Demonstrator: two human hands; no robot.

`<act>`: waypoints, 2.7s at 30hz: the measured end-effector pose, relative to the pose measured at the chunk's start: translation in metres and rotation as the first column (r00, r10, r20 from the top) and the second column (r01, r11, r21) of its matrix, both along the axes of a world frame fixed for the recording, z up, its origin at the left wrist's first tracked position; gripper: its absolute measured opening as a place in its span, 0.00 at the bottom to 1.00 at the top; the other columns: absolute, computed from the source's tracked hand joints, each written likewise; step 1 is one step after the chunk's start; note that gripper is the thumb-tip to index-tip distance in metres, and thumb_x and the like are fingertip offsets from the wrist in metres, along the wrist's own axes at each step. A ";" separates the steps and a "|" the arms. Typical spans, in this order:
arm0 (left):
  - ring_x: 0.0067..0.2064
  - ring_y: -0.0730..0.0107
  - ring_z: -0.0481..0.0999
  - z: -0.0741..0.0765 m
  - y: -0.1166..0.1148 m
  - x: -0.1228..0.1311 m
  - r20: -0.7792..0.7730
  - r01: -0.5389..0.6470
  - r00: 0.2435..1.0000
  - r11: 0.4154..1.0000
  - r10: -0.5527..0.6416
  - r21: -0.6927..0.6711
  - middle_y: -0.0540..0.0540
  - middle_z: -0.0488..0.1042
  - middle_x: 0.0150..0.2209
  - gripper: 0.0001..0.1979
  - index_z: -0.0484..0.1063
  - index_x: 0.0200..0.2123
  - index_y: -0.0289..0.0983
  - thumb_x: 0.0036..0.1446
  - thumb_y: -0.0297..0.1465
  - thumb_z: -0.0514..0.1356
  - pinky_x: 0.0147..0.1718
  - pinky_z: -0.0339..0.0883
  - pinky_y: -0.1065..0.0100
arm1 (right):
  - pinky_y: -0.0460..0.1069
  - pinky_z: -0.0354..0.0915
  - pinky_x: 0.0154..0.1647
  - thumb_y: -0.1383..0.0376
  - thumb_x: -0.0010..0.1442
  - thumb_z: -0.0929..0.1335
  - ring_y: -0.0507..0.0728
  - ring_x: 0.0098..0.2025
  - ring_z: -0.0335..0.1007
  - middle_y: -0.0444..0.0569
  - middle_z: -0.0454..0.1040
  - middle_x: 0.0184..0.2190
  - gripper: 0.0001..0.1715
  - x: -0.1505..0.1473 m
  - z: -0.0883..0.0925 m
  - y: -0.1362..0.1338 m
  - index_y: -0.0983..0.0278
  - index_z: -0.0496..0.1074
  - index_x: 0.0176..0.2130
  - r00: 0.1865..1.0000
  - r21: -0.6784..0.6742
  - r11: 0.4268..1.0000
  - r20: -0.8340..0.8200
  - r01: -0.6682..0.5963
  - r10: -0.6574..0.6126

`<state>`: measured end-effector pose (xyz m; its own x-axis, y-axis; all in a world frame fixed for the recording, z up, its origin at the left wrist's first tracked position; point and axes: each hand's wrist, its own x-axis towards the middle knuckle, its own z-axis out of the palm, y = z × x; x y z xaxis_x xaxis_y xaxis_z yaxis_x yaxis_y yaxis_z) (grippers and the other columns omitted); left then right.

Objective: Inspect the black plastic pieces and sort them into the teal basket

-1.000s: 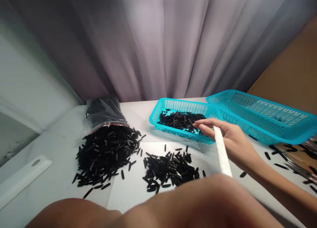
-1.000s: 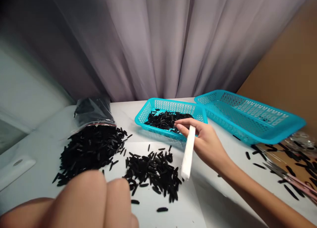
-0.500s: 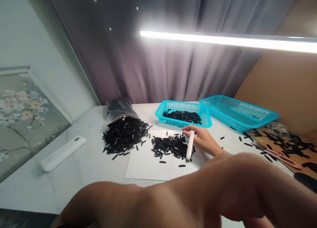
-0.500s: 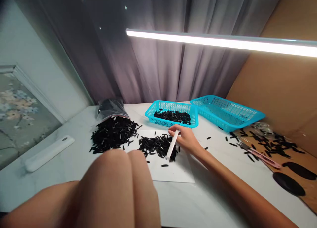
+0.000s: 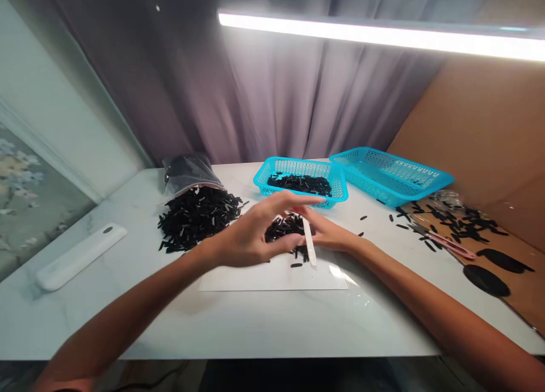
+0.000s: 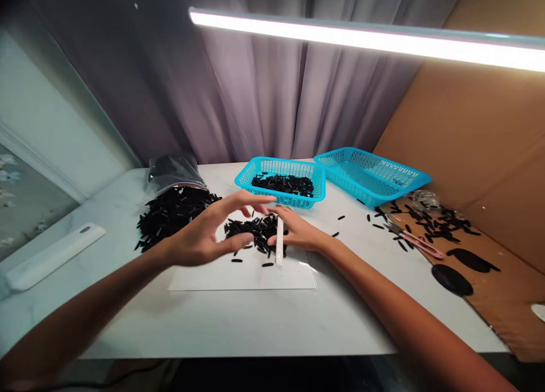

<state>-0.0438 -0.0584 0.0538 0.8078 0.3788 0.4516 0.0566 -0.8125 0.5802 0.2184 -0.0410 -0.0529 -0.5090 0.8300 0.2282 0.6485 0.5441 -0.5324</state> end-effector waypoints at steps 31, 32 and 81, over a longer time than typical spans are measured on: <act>0.71 0.45 0.52 -0.054 0.059 -0.092 -0.324 -0.484 0.687 0.742 0.650 0.463 0.36 0.53 0.71 0.46 0.52 0.69 0.36 0.58 0.59 0.57 0.70 0.46 0.46 | 0.75 0.52 0.67 0.40 0.50 0.74 0.77 0.73 0.41 0.59 0.51 0.72 0.64 -0.021 -0.015 -0.016 0.57 0.45 0.72 0.995 0.054 0.996 0.068 -0.071 0.068; 0.71 0.46 0.52 -0.055 0.061 -0.110 -0.364 -0.488 0.675 0.758 0.642 0.433 0.37 0.52 0.71 0.47 0.50 0.70 0.37 0.57 0.59 0.58 0.70 0.48 0.47 | 0.75 0.52 0.67 0.39 0.48 0.75 0.78 0.73 0.42 0.58 0.52 0.72 0.66 -0.021 -0.018 -0.015 0.57 0.45 0.72 0.994 0.050 0.996 0.078 -0.080 0.075; 0.74 0.39 0.35 -0.100 0.058 -0.124 -0.524 -0.403 0.711 0.882 0.470 0.244 0.35 0.38 0.74 0.63 0.39 0.73 0.40 0.45 0.63 0.63 0.69 0.34 0.38 | 0.75 0.52 0.67 0.35 0.43 0.75 0.79 0.73 0.41 0.65 0.47 0.73 0.76 -0.036 -0.034 -0.007 0.61 0.39 0.74 0.998 0.083 0.995 0.031 -0.054 0.051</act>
